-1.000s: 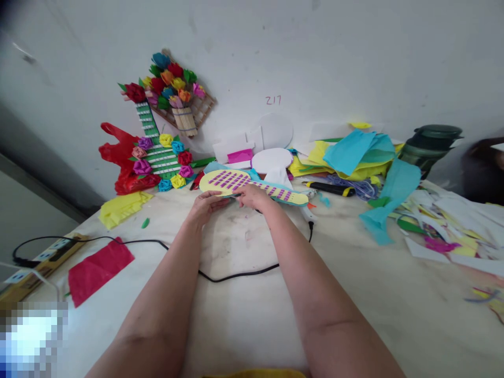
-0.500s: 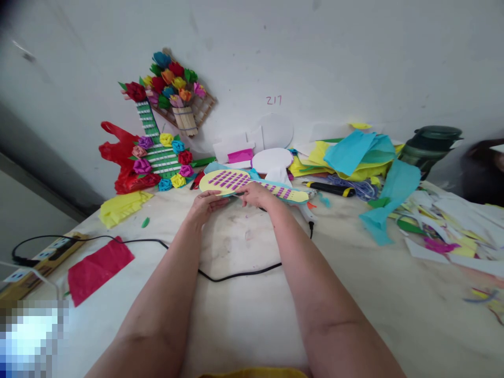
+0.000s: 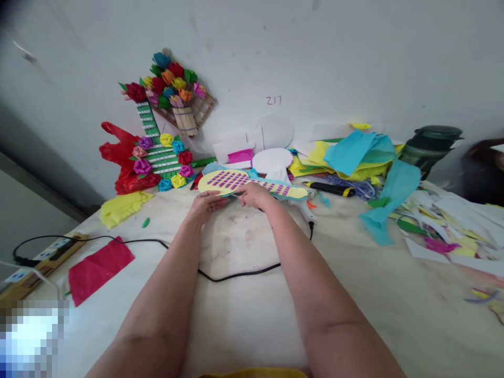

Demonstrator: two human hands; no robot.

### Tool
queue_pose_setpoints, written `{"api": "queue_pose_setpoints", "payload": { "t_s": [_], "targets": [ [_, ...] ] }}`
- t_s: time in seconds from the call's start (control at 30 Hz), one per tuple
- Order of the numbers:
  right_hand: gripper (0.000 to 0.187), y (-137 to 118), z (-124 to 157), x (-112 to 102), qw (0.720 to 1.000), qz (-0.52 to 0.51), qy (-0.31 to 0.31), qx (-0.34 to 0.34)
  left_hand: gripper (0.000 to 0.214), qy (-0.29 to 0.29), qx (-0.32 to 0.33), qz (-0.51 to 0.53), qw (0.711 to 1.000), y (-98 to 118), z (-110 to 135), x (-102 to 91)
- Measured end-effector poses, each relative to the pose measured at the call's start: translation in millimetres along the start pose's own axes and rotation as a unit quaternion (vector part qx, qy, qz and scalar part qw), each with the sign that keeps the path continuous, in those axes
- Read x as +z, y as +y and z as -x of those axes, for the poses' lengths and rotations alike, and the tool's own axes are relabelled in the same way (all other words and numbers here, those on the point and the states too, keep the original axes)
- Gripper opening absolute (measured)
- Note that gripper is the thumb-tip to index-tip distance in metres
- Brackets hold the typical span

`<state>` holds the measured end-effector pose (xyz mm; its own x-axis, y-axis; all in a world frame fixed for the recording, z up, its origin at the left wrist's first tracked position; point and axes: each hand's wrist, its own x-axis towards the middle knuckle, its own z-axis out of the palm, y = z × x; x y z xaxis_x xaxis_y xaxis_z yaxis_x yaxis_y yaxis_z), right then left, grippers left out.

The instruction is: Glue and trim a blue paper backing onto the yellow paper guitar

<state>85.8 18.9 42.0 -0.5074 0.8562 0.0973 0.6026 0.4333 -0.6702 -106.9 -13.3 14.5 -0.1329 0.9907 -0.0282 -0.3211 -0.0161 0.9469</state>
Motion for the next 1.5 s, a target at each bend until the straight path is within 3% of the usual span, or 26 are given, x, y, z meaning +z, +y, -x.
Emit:
{"api": "queue_pose_setpoints", "payload": {
  "t_s": [0.4,0.7,1.13,1.23,1.37,1.43,1.5],
  "targets": [
    [0.036,-5.5,4.1,-3.2,1.000,-0.007,-0.003,0.000,0.027,-0.001,-0.001,0.005,1.000,1.6,1.0,0.7],
    [0.030,-18.2,8.4,-5.9,0.994,0.106,0.019,-0.015,0.025,0.002,0.001,0.007,1.000,2.5,2.7,1.7],
    [0.030,-27.6,11.5,-8.0,0.960,0.270,0.072,-0.028,0.025,0.003,0.012,0.016,1.000,2.2,2.2,0.7],
    [0.031,-28.8,14.0,-15.8,0.973,0.229,0.036,-0.013,0.026,0.008,0.028,0.015,0.999,1.9,1.3,-0.1],
    [0.033,-27.8,14.7,-16.6,0.985,0.135,-0.099,0.039,0.025,0.009,0.043,0.017,0.999,2.8,2.5,1.9],
    [0.030,-27.6,13.0,-8.3,0.981,0.145,-0.114,0.056,0.025,0.007,0.041,0.018,0.999,3.0,3.4,3.0],
    [0.025,-29.0,10.8,3.9,0.978,0.191,-0.075,0.028,0.026,0.007,0.035,0.018,0.999,2.3,3.4,3.2]
  ]
}}
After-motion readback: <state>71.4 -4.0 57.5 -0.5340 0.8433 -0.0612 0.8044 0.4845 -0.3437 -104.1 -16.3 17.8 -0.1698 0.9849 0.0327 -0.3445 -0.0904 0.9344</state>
